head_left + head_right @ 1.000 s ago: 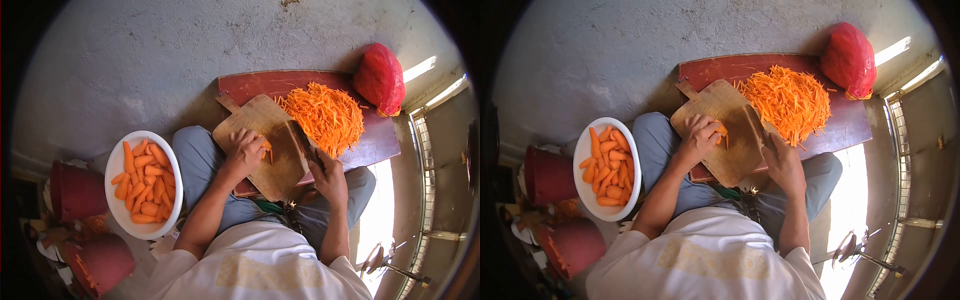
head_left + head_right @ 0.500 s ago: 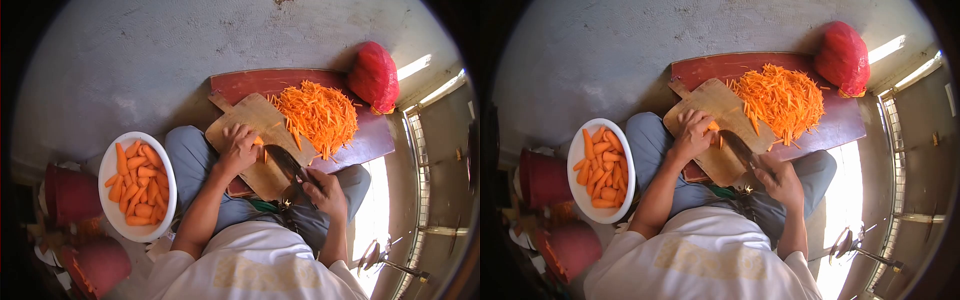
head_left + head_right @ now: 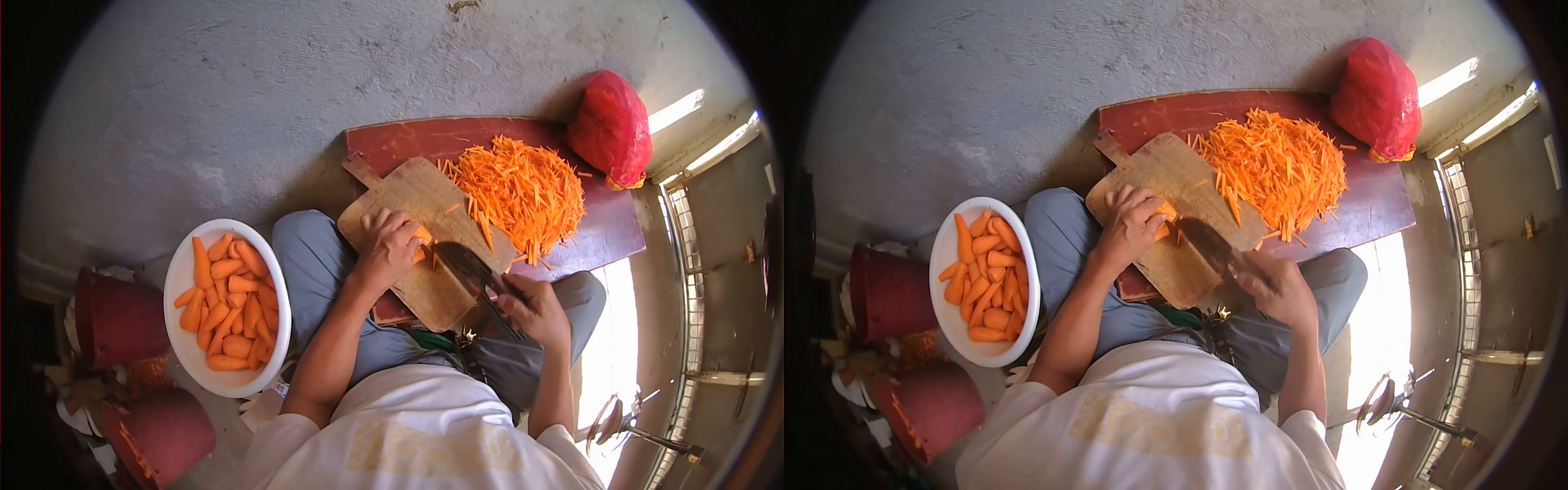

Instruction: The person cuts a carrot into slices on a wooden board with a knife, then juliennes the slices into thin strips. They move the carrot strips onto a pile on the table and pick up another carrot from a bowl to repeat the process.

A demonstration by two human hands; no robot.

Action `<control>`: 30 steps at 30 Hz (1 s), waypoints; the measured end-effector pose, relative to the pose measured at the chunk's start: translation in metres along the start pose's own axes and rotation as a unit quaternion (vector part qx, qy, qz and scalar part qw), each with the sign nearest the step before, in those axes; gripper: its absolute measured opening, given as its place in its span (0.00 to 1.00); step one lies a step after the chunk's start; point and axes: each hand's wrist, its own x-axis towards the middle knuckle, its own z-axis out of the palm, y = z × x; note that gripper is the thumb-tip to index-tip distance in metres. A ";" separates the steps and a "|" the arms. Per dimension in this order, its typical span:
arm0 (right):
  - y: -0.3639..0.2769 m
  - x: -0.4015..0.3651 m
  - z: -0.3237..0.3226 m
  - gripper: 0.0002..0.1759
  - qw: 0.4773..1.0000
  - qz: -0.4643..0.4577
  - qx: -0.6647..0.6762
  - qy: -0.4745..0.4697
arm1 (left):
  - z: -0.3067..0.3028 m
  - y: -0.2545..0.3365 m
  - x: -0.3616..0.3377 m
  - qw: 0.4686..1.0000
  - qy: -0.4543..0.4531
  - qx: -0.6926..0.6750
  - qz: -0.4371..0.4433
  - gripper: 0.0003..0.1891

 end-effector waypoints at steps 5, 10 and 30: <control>0.012 0.028 -0.007 0.17 0.982 -0.022 -0.024 0.185 | 0.004 0.002 -0.002 1.000 0.002 -0.006 0.013 0.11; 0.002 0.032 0.005 0.18 0.992 -0.004 0.006 0.124 | 0.010 0.012 -0.003 0.999 0.003 -0.014 0.040 0.11; -0.014 0.005 0.049 0.28 0.970 -0.155 -0.177 0.067 | 0.019 0.014 -0.007 0.995 -0.028 -0.033 0.087 0.11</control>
